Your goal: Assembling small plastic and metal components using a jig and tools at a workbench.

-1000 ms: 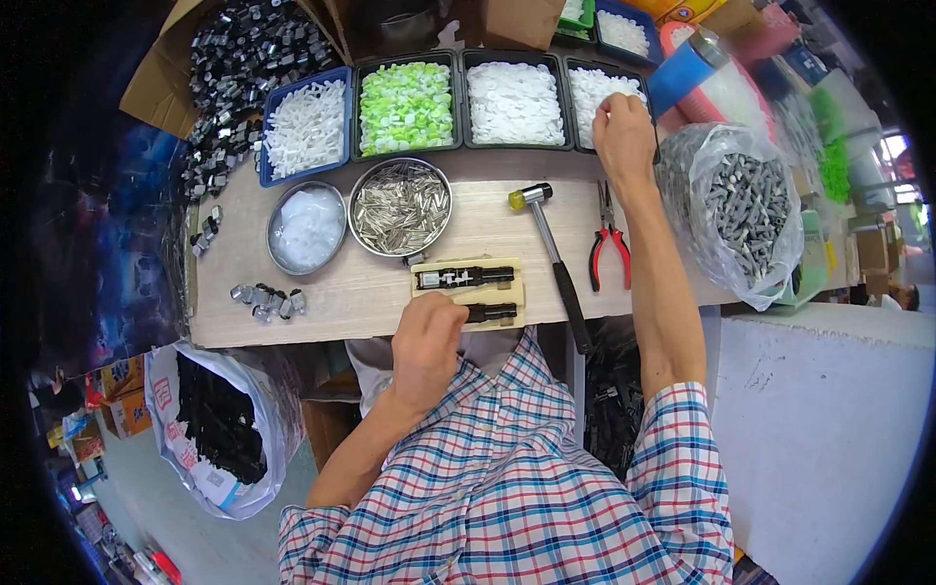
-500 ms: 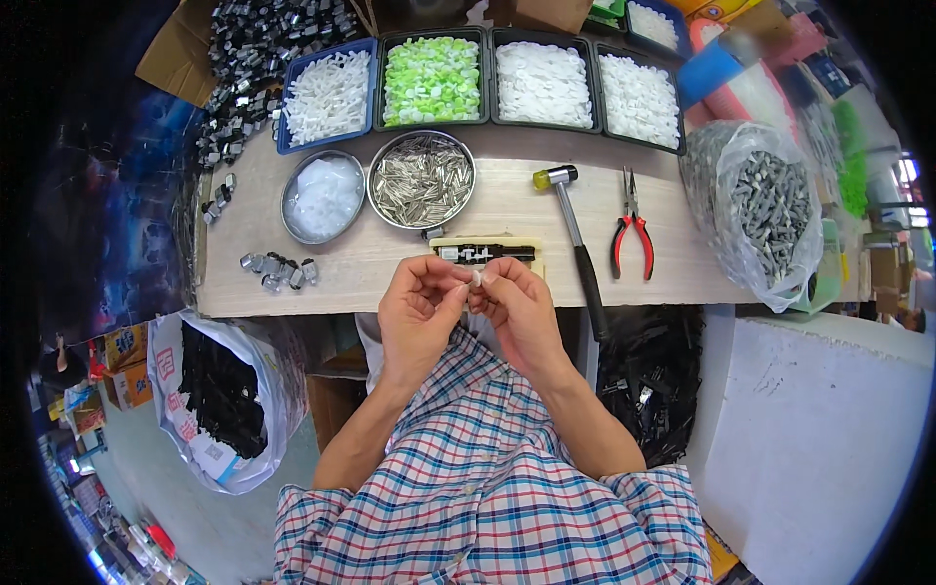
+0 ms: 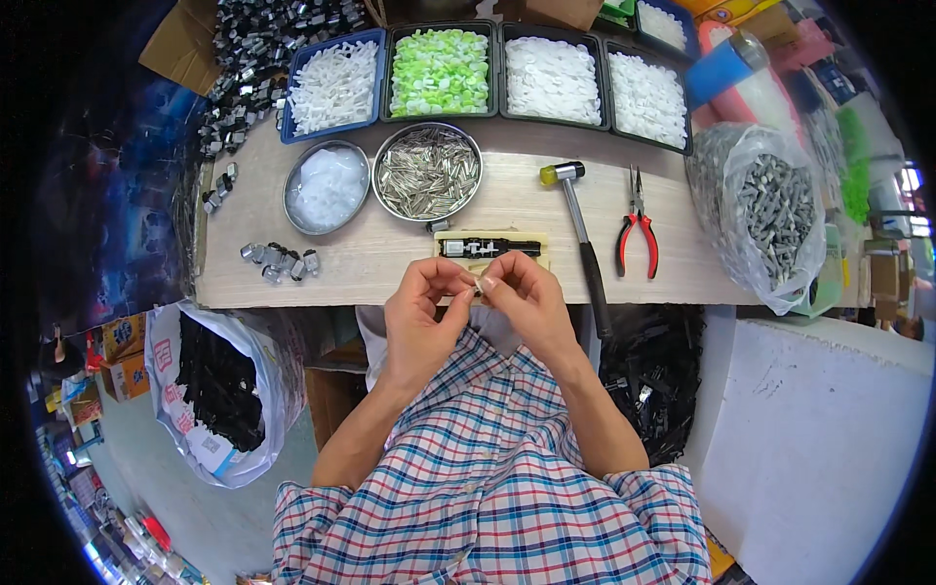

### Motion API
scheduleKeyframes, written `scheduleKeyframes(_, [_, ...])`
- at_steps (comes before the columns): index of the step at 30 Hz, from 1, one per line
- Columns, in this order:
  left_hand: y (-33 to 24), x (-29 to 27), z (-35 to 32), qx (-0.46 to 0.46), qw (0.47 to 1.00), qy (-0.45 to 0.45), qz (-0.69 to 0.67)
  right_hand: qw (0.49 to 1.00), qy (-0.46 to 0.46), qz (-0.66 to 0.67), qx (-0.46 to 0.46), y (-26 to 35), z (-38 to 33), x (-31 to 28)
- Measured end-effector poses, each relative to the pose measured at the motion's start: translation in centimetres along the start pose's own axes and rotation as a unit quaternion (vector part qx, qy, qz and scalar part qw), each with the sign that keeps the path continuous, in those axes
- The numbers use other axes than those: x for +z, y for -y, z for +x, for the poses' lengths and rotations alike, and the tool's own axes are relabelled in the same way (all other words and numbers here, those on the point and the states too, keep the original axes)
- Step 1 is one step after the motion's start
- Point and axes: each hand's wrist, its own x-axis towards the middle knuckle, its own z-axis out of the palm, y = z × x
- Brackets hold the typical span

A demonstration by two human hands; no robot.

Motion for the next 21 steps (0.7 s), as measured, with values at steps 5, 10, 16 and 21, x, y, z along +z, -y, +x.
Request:
scheduleKeyframes(5, [0.7, 0.4, -0.1, 0.028, 0.996, -0.040, 0.075, 0.971, -0.049, -0.194, -0.134, 0.2, -0.6, 1.1])
scheduleKeyframes(10, [-0.2, 0.2, -0.3, 0.034, 0.990, -0.007, 0.139, 0.860, -0.063, -0.384, -0.329, 0.3, -0.7, 0.8])
scheduleKeyframes(16, [0.9, -0.6, -0.6, 0.256, 0.910, 0.003, 0.326, 0.797, -0.033, -0.493, -0.348, 0.7, -0.3, -1.3])
scheduleKeyframes(21, [1.9, -1.5, -1.6, 0.344, 0.823, 0.087, 0.444, 0.740, 0.044, -0.599, -0.303, 1.0, 0.1, -2.2])
